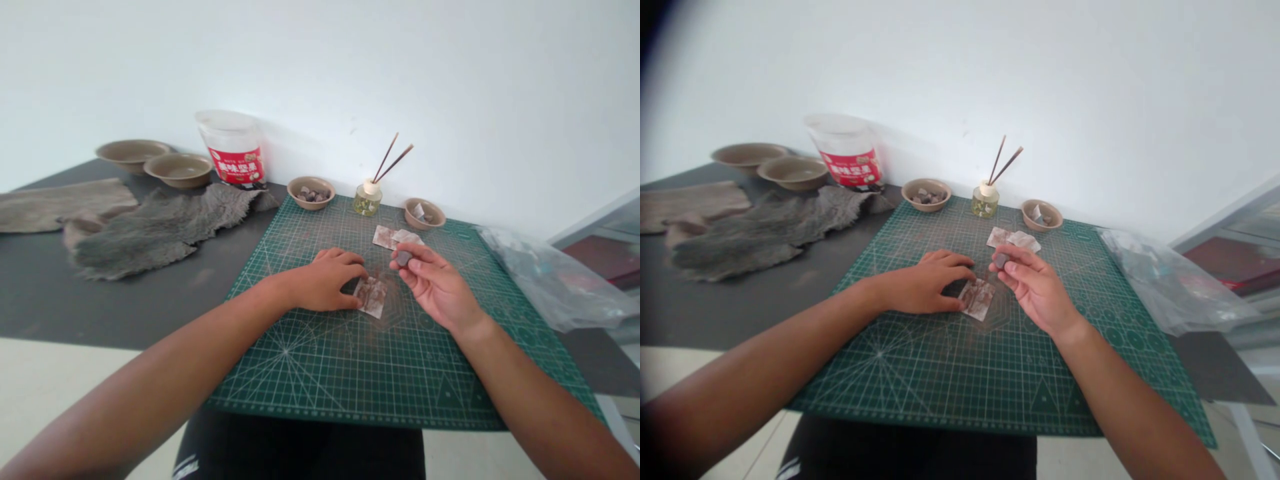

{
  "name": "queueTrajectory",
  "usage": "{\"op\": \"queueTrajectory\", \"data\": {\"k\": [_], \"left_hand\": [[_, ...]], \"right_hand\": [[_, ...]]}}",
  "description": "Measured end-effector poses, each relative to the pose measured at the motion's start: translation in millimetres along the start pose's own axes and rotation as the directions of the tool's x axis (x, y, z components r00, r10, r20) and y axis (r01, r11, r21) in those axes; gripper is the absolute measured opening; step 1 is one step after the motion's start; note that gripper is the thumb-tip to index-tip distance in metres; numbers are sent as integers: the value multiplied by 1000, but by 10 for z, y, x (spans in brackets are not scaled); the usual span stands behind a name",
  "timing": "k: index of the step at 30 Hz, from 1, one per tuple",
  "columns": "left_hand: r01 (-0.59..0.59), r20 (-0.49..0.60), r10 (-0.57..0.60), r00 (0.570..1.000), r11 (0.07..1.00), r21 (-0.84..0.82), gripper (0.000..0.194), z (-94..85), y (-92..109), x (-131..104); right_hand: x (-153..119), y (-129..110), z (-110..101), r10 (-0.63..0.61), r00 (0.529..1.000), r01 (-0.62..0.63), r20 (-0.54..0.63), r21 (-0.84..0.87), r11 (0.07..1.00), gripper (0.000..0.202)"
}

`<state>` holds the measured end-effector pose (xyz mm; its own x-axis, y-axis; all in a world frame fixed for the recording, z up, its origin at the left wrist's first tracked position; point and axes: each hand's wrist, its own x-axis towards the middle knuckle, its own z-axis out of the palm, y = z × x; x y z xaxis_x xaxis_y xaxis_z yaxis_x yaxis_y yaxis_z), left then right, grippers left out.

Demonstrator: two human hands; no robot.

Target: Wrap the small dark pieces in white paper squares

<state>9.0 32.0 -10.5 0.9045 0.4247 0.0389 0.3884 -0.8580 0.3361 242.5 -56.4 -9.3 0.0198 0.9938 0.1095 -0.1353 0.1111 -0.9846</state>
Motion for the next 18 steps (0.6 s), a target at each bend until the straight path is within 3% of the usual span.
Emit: {"op": "queueTrajectory", "data": {"k": [2, 5, 8, 10, 13, 18], "left_hand": [[2, -29, -2, 1000, 1000, 12, 50, 65, 44, 21], [24, -84, -23, 996, 1000, 18, 52, 153, 147, 65], [46, -122, -45, 992, 999, 6, 58, 189, 223, 87], [46, -125, -46, 991, 999, -3, 55, 182, 235, 79], [41, -110, -40, 993, 999, 2, 46, 154, 218, 52], [12, -125, -7, 992, 999, 37, 44, 144, 221, 33]], "right_hand": [[-18, 4, 2, 24, 999, -22, 22, -73, 997, 26], [-56, 3, 16, 8, 997, 21, 82, -352, 936, 29], [-85, -17, 39, -44, 987, 140, 158, -671, 728, 29], [-93, -34, 58, -58, 966, 239, 251, -790, 565, 22], [-86, -49, 84, -38, 911, 389, 412, -822, 415, 14], [-58, -32, 94, -25, 848, 502, 530, -787, 357, 12]]}}
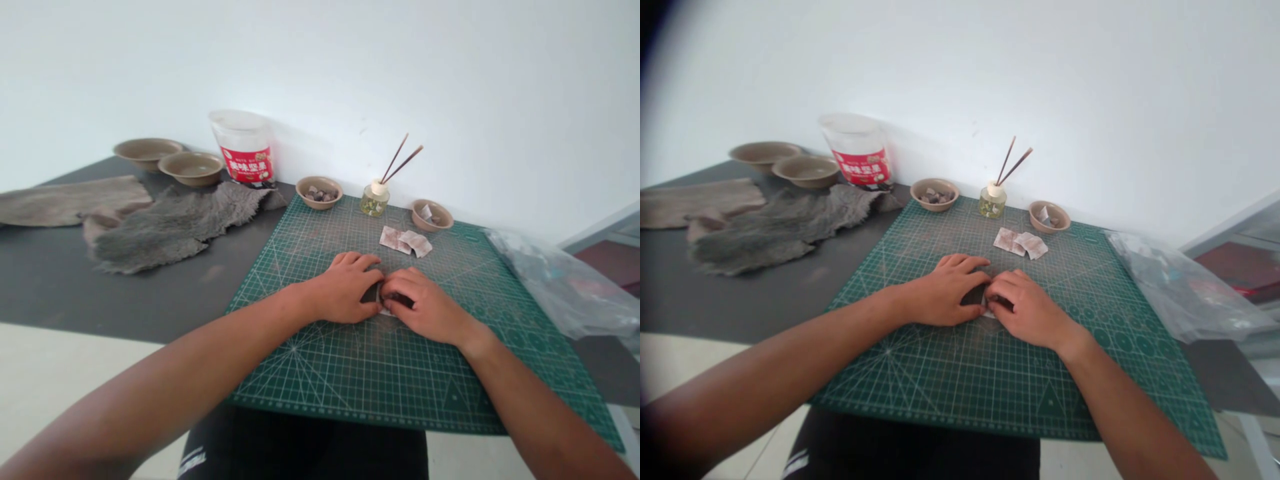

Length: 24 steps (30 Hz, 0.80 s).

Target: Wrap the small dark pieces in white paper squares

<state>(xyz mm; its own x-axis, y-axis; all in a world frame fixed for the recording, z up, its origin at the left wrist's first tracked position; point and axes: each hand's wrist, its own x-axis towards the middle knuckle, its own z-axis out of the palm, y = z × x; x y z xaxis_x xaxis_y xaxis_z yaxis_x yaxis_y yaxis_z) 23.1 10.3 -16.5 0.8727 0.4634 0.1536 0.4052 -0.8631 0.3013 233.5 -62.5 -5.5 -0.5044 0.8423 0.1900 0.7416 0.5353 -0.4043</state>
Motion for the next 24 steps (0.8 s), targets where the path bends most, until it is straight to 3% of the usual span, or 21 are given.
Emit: {"op": "queueTrajectory", "data": {"k": [5, 10, 15, 24], "left_hand": [[-11, 8, 10, 1000, 1000, 19, 43, 15, 18, 0], [25, 30, -25, 999, 1000, 12, 45, 15, 11, -16], [62, 54, -62, 997, 998, 0, 53, 7, 0, -25], [66, 69, -66, 995, 998, 1, 51, 11, 3, -26]], "right_hand": [[-10, 55, 6, -46, 999, 46, 12, -1, 999, 12], [-29, 82, -26, 16, 999, -16, -28, -12, 1000, 5], [-15, 69, -16, -74, 997, 73, 15, 53, 996, 10], [-58, 97, -53, -18, 999, 14, 41, 102, 995, 13]]}}
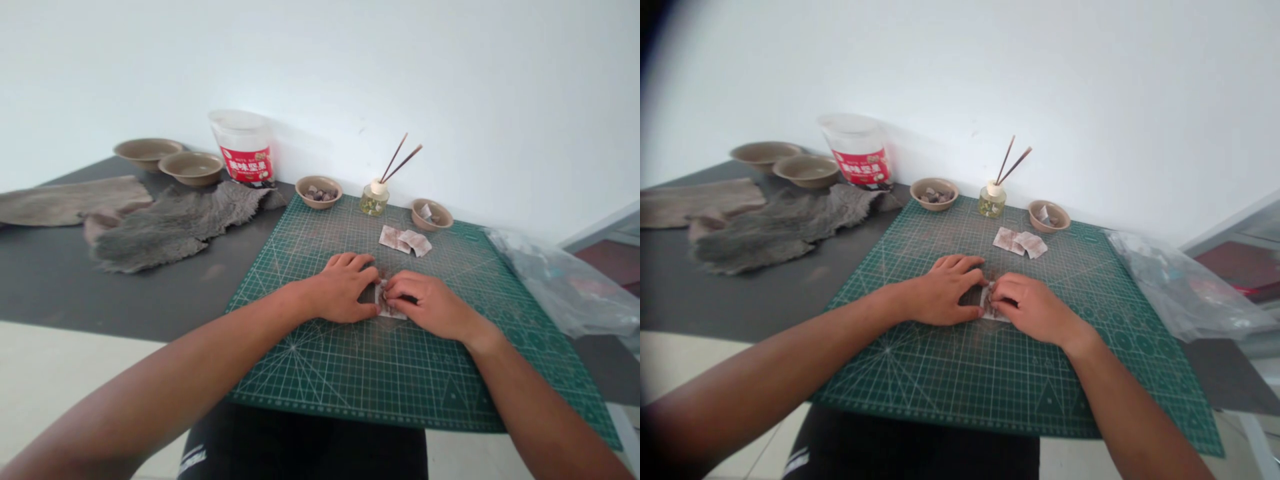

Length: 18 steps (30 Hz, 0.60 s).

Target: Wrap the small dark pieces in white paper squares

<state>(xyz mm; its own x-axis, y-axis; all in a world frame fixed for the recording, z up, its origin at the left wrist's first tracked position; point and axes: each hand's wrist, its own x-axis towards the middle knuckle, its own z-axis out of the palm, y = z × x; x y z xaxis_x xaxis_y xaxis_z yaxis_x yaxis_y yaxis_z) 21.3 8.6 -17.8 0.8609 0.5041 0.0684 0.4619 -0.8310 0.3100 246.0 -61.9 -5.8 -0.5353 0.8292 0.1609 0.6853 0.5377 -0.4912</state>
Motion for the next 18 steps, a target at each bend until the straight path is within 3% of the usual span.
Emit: {"op": "queueTrajectory", "data": {"k": [6, 11, 16, 18], "left_hand": [[-11, 16, 11, 1000, 1000, -5, 51, -4, -8, 4], [-6, 28, 7, 1000, 1000, -10, 51, -6, -8, 10], [14, 20, -13, 1000, 1000, -16, 51, -13, 23, -3], [13, 19, -12, 1000, 1000, -16, 52, -14, 31, -6]], "right_hand": [[20, -79, 48, -35, 999, 35, 28, 12, 999, 12], [-5, 23, -24, 95, 993, -97, -77, -21, 995, 8], [-17, -15, -89, 27, 995, -36, 97, 94, 995, 8], [9, -34, -56, 6, 995, -18, 104, 114, 993, 8]]}}
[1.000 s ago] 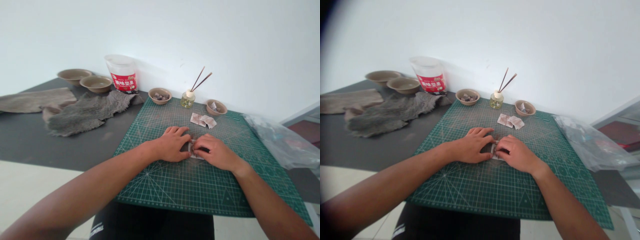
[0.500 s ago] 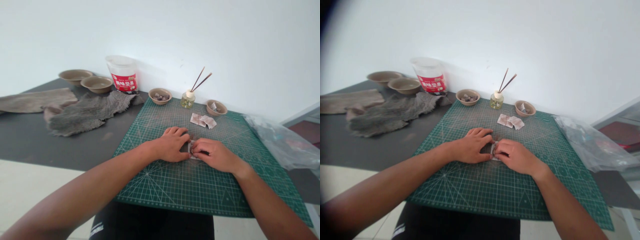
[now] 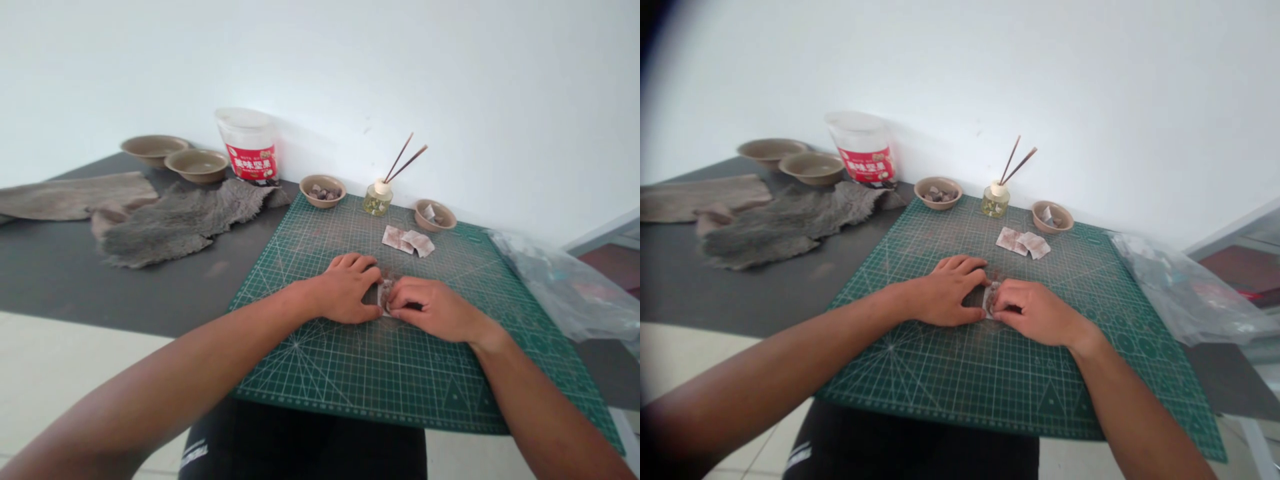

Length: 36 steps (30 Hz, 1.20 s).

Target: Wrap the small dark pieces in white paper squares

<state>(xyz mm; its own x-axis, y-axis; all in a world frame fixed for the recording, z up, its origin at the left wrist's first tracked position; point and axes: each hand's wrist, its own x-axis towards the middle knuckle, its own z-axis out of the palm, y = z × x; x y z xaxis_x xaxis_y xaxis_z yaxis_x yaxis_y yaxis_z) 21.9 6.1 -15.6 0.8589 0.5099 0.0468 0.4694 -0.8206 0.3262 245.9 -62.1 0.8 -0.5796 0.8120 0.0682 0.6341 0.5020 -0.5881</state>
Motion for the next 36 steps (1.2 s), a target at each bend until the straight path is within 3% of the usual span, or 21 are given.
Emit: {"op": "queueTrajectory", "data": {"k": [6, 13, 18, 24, 28, 30, 32, 36], "left_hand": [[9, 0, -9, 1000, 1000, -1, 51, 6, 2, 2], [-4, 2, 4, 1000, 1000, -1, 56, 8, -5, -2], [12, 1, -12, 1000, 1000, 5, 54, 7, -3, -1], [0, 9, 0, 1000, 1000, -6, 54, -2, 3, -4], [9, 1, -9, 1000, 1000, 3, 52, 5, 0, 0], [15, 2, -15, 1000, 1000, 8, 52, 8, -2, 2], [10, 7, -10, 1000, 1000, 5, 53, 10, -4, 1], [0, 5, 0, 1000, 1000, -5, 54, 19, -15, -1]], "right_hand": [[21, 132, -12, 0, 990, -27, -141, -185, 982, 11], [10, 71, -19, -25, 1000, 24, -17, -75, 997, 9], [24, 144, -34, 27, 988, -60, -150, -221, 974, 10], [-27, 50, -21, 21, 1000, -22, -10, -80, 997, 8], [34, 59, 35, 59, 985, -88, -164, -176, 980, 10], [23, 93, 2, 111, 976, -148, -186, -197, 969, 9], [-13, 97, -36, 126, 985, -145, -120, -165, 975, 8], [-38, 16, -6, 42, 999, -40, 25, -62, 997, 10]]}}
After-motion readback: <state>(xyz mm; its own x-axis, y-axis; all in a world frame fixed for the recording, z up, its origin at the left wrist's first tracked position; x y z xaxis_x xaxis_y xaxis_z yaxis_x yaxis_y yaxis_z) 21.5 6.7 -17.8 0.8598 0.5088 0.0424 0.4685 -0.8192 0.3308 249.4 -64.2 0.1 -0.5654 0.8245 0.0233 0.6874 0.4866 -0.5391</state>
